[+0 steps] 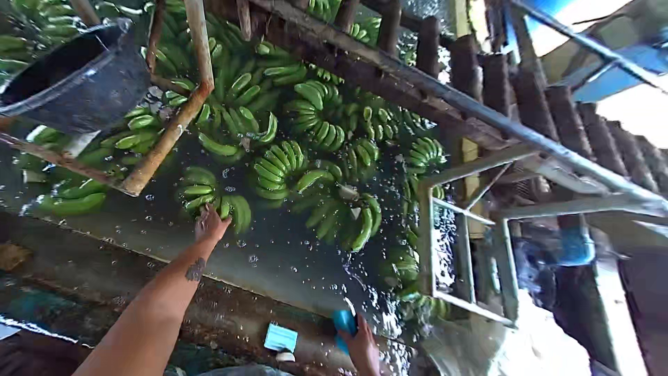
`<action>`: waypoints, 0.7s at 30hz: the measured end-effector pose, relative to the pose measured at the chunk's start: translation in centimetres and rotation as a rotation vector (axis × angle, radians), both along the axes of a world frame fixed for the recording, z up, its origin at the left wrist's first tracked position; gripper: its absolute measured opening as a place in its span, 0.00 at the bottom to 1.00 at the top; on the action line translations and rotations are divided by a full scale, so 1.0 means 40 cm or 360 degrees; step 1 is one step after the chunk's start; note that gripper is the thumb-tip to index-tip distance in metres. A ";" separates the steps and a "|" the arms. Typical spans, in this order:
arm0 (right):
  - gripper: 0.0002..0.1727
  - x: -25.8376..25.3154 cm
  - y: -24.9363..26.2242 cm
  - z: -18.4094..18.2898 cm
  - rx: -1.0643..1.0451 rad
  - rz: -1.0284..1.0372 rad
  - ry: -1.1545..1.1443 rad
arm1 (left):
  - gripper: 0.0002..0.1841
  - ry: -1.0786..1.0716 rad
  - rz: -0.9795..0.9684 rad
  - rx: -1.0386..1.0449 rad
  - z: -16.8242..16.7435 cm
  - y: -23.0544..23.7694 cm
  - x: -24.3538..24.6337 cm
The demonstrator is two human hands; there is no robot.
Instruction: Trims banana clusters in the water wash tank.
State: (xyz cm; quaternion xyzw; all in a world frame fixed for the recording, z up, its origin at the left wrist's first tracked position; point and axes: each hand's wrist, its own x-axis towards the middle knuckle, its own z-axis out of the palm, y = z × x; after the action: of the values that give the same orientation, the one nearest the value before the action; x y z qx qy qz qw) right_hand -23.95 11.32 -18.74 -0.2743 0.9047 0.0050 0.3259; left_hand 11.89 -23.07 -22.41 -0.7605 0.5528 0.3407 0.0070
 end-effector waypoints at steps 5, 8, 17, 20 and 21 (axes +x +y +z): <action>0.48 -0.004 -0.003 -0.010 0.0065 -0.0002 0.0021 | 0.48 0.0745 0.0885 -0.0172 -0.077 -0.070 -0.053; 0.47 -0.003 -0.005 -0.015 0.0065 -0.0005 0.0021 | 0.38 0.1438 0.1373 -0.0246 -0.089 0.013 -0.080; 0.56 -0.074 -0.102 0.054 -0.0095 -0.0054 -0.0200 | 0.30 0.2208 0.2254 -0.0112 -0.047 0.278 -0.093; 0.48 -0.124 -0.171 0.068 -0.0353 -0.0052 -0.0206 | 0.41 0.1868 0.1975 0.0093 -0.075 0.223 -0.093; 0.46 -0.146 -0.188 0.059 -0.0424 -0.0084 -0.0225 | 0.34 0.1792 0.1883 0.0134 -0.095 0.217 -0.097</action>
State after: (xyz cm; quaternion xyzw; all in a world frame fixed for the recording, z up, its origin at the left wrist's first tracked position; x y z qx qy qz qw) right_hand -29.79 3.81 -16.37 -0.2909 0.8791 -0.1428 0.3495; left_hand 7.99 -14.40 -26.20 -0.6405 -0.0327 0.6394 -0.4242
